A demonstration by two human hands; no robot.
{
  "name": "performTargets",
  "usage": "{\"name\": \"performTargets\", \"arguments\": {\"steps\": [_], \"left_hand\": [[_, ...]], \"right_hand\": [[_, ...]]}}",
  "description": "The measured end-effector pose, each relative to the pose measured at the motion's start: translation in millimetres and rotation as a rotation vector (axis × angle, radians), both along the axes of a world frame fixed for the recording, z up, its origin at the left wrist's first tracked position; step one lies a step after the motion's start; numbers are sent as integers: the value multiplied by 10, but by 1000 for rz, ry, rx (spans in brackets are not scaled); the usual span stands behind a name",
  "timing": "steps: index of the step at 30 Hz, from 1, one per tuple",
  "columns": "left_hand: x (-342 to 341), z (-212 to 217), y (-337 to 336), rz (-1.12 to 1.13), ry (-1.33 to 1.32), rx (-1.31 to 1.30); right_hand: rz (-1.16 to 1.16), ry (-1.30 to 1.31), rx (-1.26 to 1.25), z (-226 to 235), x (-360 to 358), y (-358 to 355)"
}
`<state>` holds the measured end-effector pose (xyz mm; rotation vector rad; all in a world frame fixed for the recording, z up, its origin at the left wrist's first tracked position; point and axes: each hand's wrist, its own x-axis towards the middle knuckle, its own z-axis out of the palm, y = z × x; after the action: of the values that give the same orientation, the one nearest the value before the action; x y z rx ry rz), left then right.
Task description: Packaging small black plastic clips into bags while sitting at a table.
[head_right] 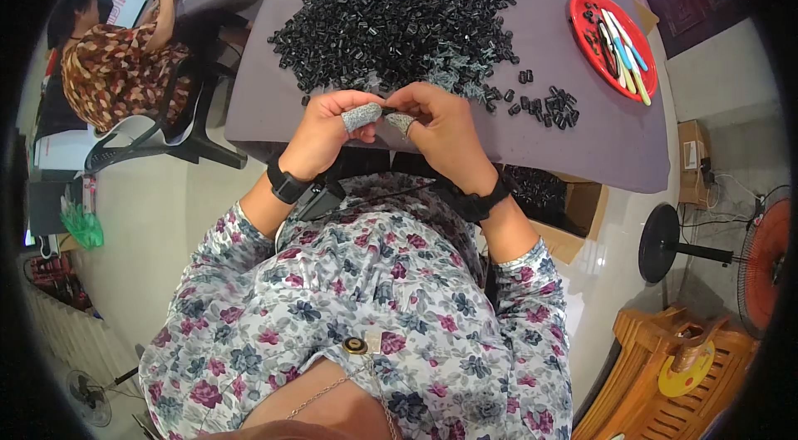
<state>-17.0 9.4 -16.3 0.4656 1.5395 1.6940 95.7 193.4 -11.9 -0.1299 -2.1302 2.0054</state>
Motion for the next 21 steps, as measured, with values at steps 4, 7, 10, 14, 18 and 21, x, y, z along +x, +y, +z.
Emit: {"name": "performTargets", "arguments": {"steps": [4,7,10,14,18,21], "left_hand": [[-15,-13,-37,-18,-7,-35],[-1,-26,-41,0,-55,-24],[-30,-77,-66,-15,-122,7],[-41,-65,-66,-83,-106,1],[-17,-11,-58,-139,-62,-56],[-16,-23,-65,-164,-47,-47]], "right_hand": [[44,17,37,-5,18,-17],[29,37,81,-110,3,-33],[73,20,110,-98,29,-72],[73,53,144,-174,49,-115],[60,20,203,-148,86,-126],[49,86,282,-105,81,-114]]}}
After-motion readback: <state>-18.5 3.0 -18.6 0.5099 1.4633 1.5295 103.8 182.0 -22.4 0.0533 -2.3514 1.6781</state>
